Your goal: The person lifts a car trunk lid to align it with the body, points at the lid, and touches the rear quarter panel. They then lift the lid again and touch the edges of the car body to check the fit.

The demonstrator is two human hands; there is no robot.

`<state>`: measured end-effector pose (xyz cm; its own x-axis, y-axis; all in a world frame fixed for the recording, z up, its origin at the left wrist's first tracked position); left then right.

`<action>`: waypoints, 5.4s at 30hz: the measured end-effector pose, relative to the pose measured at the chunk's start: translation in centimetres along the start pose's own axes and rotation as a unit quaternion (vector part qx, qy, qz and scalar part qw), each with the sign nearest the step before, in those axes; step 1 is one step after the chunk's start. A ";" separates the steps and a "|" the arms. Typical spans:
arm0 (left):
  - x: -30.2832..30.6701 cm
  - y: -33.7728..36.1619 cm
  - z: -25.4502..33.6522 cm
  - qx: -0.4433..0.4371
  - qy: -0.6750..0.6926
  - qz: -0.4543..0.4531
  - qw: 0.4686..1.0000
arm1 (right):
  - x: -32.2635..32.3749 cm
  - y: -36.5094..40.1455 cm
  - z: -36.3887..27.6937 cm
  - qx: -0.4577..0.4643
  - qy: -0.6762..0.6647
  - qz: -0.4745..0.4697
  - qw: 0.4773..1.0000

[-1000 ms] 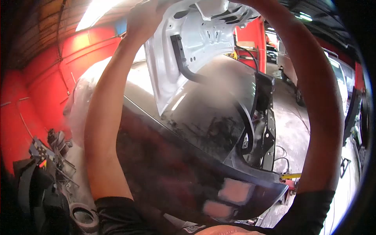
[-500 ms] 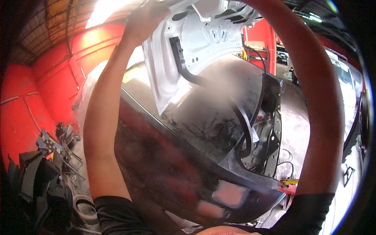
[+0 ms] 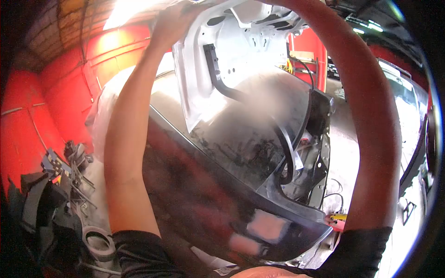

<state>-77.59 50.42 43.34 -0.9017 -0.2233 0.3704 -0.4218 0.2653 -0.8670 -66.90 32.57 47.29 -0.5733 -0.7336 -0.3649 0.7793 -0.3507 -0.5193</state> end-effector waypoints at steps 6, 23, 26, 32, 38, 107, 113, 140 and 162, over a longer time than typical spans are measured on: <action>-0.2 3.3 -0.7 0.102 0.225 0.080 0.966 | 1.7 -0.4 0.8 0.005 -0.168 -0.051 0.984; -3.3 8.1 -2.0 0.150 0.270 0.227 0.924 | 3.9 2.7 -13.5 -0.218 -0.163 -0.238 0.932; -3.5 9.1 -1.8 0.191 0.271 0.211 0.920 | 2.6 1.1 -13.5 -0.234 -0.156 -0.287 0.916; -3.0 9.3 -1.5 0.195 0.247 0.209 0.926 | 3.1 1.0 -11.5 -0.206 -0.076 -0.237 0.946; -3.3 9.5 -1.9 0.197 0.231 0.220 0.927 | 3.4 3.8 -8.7 -0.222 -0.019 -0.341 0.913; -9.3 31.9 35.6 0.196 0.161 -0.097 0.962 | 101.9 64.8 -50.3 -0.690 -0.268 -0.656 -0.147; -9.9 32.2 35.6 0.195 0.148 -0.087 0.965 | 104.8 65.0 -54.4 -0.592 -0.466 -0.650 -0.099; -11.3 31.8 35.7 0.223 0.188 -0.127 0.948 | 112.7 65.5 -58.8 -0.286 -0.435 -0.840 0.154; -10.2 26.5 56.0 0.277 0.460 0.032 0.843 | 121.6 76.3 -45.6 -0.641 -0.138 -0.751 -0.075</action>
<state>-74.23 7.20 -2.05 -0.7199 0.6651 0.1984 -0.4909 -0.2858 -0.8230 -88.74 -56.86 -71.98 0.5596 -0.5285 0.6384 -0.7011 0.1088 0.7047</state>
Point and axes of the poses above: each hand's wrist, its own y-axis away from the middle knuckle, its own x-axis out of the back of the hand, z = x × y, the point moved 7 cm from there along -y, towards the middle knuckle, and after that the axes turned 5 degrees about y, right-handed, at the moved point
